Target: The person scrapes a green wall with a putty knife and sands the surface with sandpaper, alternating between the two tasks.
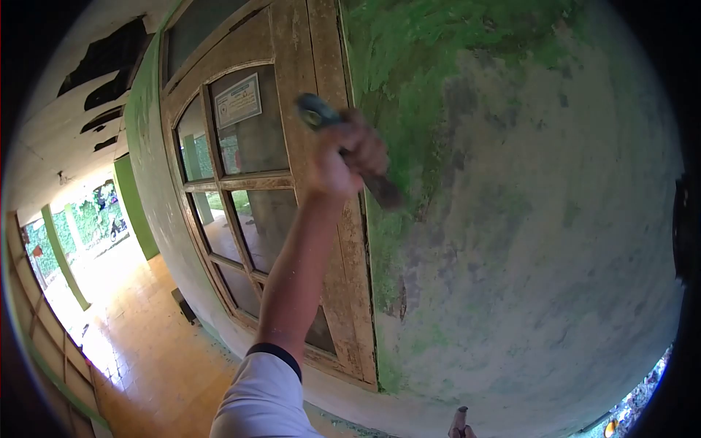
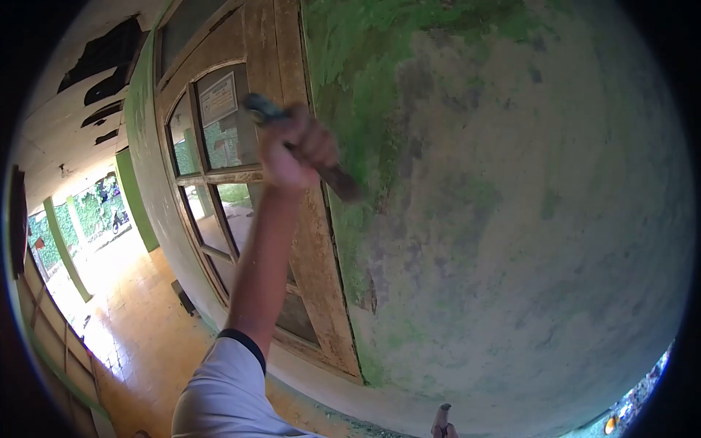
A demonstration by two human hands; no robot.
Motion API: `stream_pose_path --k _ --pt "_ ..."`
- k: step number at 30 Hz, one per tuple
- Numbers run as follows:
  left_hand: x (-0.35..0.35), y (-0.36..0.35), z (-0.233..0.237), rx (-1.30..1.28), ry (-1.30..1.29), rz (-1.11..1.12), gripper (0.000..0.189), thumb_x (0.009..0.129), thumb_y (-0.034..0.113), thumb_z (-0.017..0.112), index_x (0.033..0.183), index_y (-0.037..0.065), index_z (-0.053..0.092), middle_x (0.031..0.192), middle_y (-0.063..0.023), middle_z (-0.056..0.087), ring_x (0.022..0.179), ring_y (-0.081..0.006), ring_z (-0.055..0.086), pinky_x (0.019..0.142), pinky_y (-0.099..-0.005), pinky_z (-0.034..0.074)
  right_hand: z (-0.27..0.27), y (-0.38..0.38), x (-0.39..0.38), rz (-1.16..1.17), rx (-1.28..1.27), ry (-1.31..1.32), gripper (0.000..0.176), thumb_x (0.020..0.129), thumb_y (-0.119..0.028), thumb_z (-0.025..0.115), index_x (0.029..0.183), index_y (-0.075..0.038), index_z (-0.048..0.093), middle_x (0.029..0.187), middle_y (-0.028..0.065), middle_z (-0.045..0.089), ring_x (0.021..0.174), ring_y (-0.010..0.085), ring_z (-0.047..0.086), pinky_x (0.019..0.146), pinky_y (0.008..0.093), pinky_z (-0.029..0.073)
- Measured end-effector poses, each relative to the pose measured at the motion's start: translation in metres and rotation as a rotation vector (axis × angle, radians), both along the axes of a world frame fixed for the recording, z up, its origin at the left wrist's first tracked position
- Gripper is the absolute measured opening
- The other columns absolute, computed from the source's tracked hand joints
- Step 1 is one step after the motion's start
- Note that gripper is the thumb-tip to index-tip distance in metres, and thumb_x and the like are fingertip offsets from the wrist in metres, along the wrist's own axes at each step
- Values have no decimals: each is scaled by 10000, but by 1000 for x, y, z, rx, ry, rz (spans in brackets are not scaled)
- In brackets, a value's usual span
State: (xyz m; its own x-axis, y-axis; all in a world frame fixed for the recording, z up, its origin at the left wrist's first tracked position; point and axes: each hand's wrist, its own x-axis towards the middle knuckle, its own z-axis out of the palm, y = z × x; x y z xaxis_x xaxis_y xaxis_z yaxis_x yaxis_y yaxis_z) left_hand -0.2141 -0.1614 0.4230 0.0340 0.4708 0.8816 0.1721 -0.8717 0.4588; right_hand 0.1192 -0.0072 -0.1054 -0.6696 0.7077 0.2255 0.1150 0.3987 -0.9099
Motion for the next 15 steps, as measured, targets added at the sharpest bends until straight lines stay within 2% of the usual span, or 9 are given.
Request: stream_pose_path --k 2,4,5,7,8,10,13,14,15 --pt "0 0 -2 -97 -64 30 277 775 231 487 573 168 307 429 45 234 375 -86 188 382 -275 182 -1 4 -6 4 1 -21 214 906 -221 541 794 -42 502 617 81 481 566 141 403 479 316 326" --pt "6 -24 7 176 21 8 288 760 217 511 567 159 305 430 39 231 378 -93 194 387 -287 192 -2 1 -7 54 12 100 218 910 -232 535 806 -42 515 631 83 491 566 147 420 486 313 331" --pt "6 -18 0 170 17 12 288 760 217 511 567 159 305 430 39 231 378 -93 194 387 -287 192 -2 -3 -3 57 5 95 218 910 -232 535 806 -42 515 631 83 491 566 147 420 486 313 331" --pt "3 2 -10 -50 -6 45 284 761 215 490 565 152 294 428 42 232 375 -86 187 376 -284 190 8 -2 -1 32 25 -19 229 914 -245 528 814 -39 520 637 80 495 569 151 425 494 319 337" --pt "1 -3 -6 -50 8 44 284 761 215 490 565 152 294 428 42 232 375 -86 187 376 -284 190 8 0 -2 30 25 -5 229 914 -245 528 814 -39 520 637 80 495 569 151 425 494 319 337" --pt "-2 -17 0 156 62 11 273 776 222 473 576 149 303 431 46 214 370 -93 170 367 -281 159 4 -1 0 23 -48 -64 231 912 -257 529 814 -48 523 637 75 494 567 149 412 491 322 334" --pt "2 2 -11 17 32 8 270 771 214 462 566 152 298 426 45 214 361 -88 161 357 -275 153 5 0 0 -6 -23 4 237 912 -272 528 822 -53 530 635 68 494 559 151 407 490 329 333" --pt "2 0 -6 10 39 -1 270 771 214 462 566 152 298 426 45 214 361 -88 161 357 -275 153 6 3 1 -16 -30 11 237 912 -272 528 822 -53 530 635 68 494 559 151 407 490 329 333" --pt "1 -9 0 119 56 -4 267 768 211 460 564 151 300 423 46 209 358 -90 152 355 -276 149 8 6 4 -15 -51 -5 237 911 -279 527 824 -58 531 636 68 494 558 153 410 489 329 333"
